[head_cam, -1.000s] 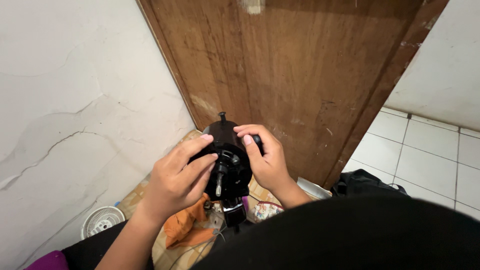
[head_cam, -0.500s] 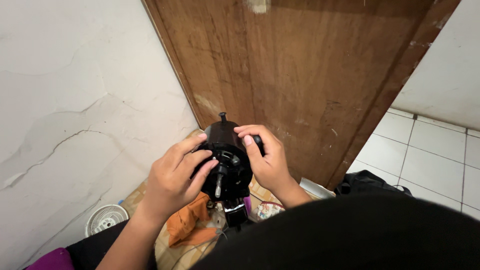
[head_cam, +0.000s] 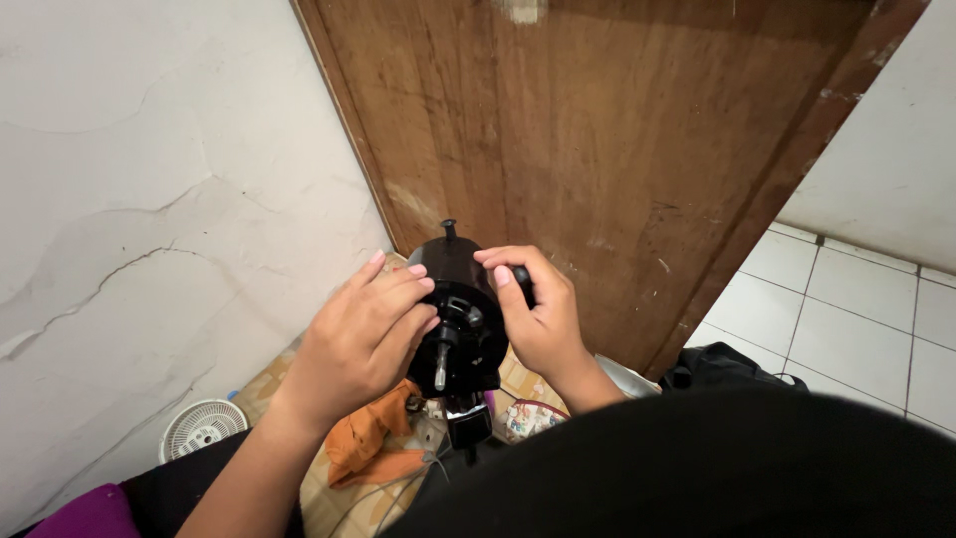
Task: The person works on the motor housing of a pedestal fan mounted on its stand, holding the black cylindrical housing steady and using a screwdriver to loosen and turn screws on the rear housing. They reposition their grip on the housing repeatedly while working on the screws around the motor cover.
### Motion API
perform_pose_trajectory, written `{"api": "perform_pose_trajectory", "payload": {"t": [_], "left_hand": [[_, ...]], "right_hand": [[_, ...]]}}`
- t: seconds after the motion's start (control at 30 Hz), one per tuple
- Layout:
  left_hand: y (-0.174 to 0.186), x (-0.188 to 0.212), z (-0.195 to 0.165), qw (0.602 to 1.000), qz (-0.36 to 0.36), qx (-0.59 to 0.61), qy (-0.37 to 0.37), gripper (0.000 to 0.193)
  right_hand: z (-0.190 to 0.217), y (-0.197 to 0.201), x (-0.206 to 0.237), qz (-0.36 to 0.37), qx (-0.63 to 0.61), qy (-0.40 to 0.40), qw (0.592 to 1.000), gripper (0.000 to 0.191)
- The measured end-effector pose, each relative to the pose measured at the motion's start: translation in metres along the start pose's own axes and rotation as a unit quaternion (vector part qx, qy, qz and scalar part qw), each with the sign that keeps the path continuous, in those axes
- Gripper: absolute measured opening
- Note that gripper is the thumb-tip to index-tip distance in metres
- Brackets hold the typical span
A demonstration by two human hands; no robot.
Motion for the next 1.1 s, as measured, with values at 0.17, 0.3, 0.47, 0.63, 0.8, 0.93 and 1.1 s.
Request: {"api": "perform_pose_trajectory", "payload": {"t": [0.17, 0.3, 0.47, 0.63, 0.8, 0.93, 1.1], "left_hand": [[0.000, 0.015, 0.000, 0.996, -0.048, 0.062, 0.035, 0.019], [0.000, 0.027, -0.002, 0.983, -0.090, 0.128, 0.100, 0.023], [-0.004, 0.043, -0.027, 0.951, -0.183, 0.180, 0.172, 0.017], [-0.015, 0.050, -0.057, 0.928, -0.229, 0.192, 0.224, 0.018], [-0.016, 0.050, -0.074, 0.923, -0.231, 0.232, 0.203, 0.021], [-0.017, 0.048, -0.084, 0.919, -0.217, 0.290, 0.153, 0.023], [-0.022, 0.042, -0.092, 0.915, -0.232, 0.319, 0.086, 0.021]], "right_hand": [[0.000, 0.000, 0.002, -0.004, 0.005, 0.011, 1.000, 0.012], [-0.001, 0.003, 0.002, -0.008, 0.009, 0.008, 1.000, 0.013], [-0.002, 0.013, 0.009, -0.015, 0.009, 0.002, 1.000, 0.015], [0.002, 0.027, 0.019, -0.059, 0.038, 0.037, 0.997, 0.013], [0.028, 0.043, 0.044, -0.182, 0.164, -0.033, 0.969, 0.027], [0.055, 0.051, 0.074, -0.132, 0.201, 0.150, 0.959, 0.025], [0.049, 0.049, 0.072, -0.093, 0.216, 0.235, 0.943, 0.022]]}}
Point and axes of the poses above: each hand's wrist, its own x-axis away from the middle knuckle, its own y-axis out of the back of the hand, z = x × y, the point moved 1 cm from there along -x, towards the middle knuckle, and after that the axes turned 5 degrees about -y, right-handed, at the moved point
